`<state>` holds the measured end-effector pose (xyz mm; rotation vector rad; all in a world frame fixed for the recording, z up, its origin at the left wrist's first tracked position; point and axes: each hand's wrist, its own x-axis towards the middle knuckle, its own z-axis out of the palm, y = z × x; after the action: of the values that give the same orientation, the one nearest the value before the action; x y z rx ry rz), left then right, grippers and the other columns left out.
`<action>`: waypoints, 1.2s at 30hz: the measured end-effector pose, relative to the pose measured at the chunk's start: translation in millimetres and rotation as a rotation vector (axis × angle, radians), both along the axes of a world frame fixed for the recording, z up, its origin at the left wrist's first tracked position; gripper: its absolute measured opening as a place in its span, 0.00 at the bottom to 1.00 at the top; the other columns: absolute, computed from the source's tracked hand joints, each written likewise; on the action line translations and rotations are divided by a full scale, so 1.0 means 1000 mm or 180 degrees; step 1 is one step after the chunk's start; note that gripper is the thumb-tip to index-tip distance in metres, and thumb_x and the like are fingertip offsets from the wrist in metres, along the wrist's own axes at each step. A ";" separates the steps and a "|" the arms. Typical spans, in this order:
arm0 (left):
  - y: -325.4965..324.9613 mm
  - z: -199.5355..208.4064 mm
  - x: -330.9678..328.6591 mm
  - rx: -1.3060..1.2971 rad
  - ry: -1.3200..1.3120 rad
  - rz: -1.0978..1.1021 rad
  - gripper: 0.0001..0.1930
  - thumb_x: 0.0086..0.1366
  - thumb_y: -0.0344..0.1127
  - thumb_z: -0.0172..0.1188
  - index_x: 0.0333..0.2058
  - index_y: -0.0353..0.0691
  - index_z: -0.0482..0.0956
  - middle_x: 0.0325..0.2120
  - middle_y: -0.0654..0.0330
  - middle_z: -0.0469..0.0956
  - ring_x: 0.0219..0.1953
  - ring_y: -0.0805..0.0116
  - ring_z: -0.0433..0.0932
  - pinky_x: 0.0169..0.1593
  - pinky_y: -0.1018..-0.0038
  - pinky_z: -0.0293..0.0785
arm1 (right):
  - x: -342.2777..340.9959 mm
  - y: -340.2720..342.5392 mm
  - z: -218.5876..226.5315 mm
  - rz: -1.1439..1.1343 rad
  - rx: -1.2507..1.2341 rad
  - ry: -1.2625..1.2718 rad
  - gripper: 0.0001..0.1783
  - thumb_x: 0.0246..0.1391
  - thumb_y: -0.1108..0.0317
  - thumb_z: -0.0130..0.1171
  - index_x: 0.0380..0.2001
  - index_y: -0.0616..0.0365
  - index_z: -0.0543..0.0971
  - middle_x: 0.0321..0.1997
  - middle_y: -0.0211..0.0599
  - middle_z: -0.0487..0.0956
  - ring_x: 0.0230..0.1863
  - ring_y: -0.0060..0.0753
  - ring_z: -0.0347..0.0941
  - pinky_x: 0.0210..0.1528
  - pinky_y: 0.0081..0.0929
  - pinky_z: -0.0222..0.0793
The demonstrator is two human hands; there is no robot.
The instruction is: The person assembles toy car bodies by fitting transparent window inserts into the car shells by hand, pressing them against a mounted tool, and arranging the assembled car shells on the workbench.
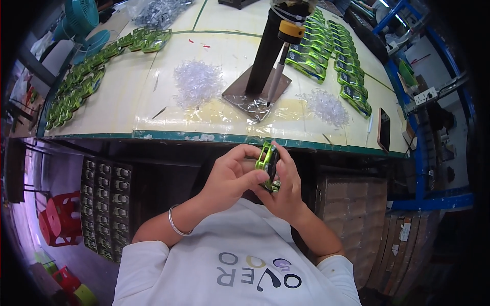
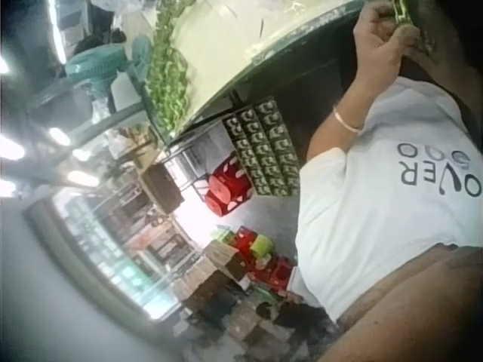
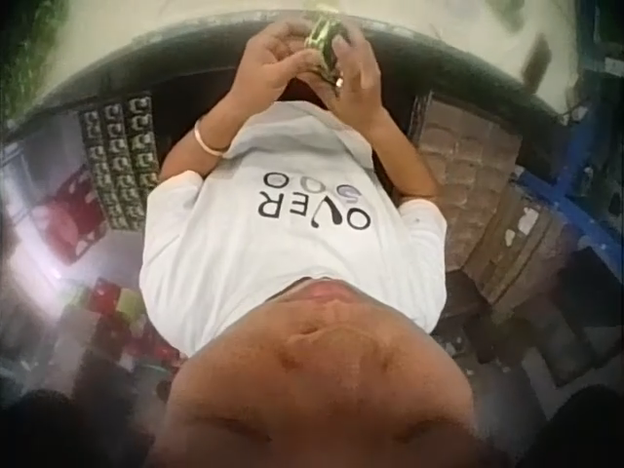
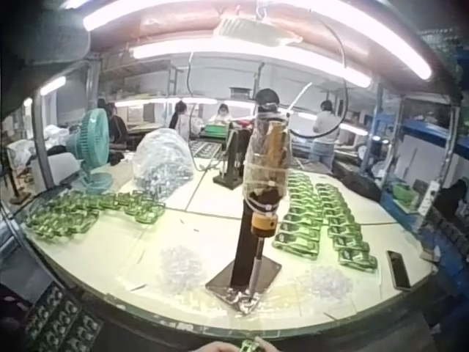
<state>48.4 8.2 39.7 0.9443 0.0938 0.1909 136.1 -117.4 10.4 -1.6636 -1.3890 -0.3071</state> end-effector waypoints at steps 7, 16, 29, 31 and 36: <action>0.027 -0.019 0.010 0.2230 -0.0727 0.0527 0.33 0.36 0.45 0.69 0.41 0.41 0.65 0.43 0.58 0.62 0.46 0.65 0.62 0.47 0.72 0.60 | -0.003 0.002 0.003 0.0444 -0.0027 0.0082 0.33 0.34 0.68 0.65 0.47 0.46 0.64 0.49 0.64 0.60 0.42 0.55 0.67 0.39 0.37 0.66; 0.028 -0.037 0.018 0.0590 -0.0706 -0.0578 0.40 0.35 0.51 0.69 0.43 0.39 0.58 0.42 0.59 0.61 0.47 0.69 0.60 0.51 0.73 0.56 | -0.027 0.005 0.018 0.1173 0.0885 0.4577 0.40 0.44 0.59 0.56 0.57 0.52 0.49 0.52 0.51 0.62 0.46 0.44 0.66 0.44 0.35 0.66; 0.031 -0.016 0.054 -0.0375 -0.0246 -0.0407 0.51 0.32 0.27 0.69 0.54 0.38 0.43 0.47 0.60 0.58 0.46 0.74 0.60 0.51 0.78 0.58 | 0.023 0.041 0.040 0.2012 0.1715 0.6713 0.34 0.55 0.47 0.33 0.49 0.73 0.59 0.44 0.53 0.68 0.37 0.41 0.69 0.41 0.29 0.68; 0.031 -0.010 0.055 -0.0459 -0.0291 -0.0358 0.50 0.32 0.26 0.69 0.53 0.37 0.44 0.43 0.62 0.59 0.42 0.76 0.61 0.49 0.80 0.59 | 0.021 0.043 0.047 0.1969 0.1816 0.6555 0.33 0.55 0.48 0.33 0.49 0.71 0.58 0.46 0.53 0.67 0.37 0.41 0.68 0.42 0.29 0.67; 0.032 -0.006 0.059 -0.0310 -0.0271 -0.0325 0.48 0.33 0.26 0.69 0.52 0.38 0.46 0.31 0.68 0.54 0.31 0.82 0.56 0.41 0.86 0.60 | 0.023 0.042 0.052 0.2135 0.1845 0.6562 0.33 0.55 0.48 0.34 0.50 0.71 0.57 0.48 0.54 0.66 0.39 0.41 0.68 0.44 0.29 0.67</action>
<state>107.8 40.3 33.4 0.8406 -0.0234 0.1306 159.0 -75.1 62.7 -0.2892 -0.0377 1.0448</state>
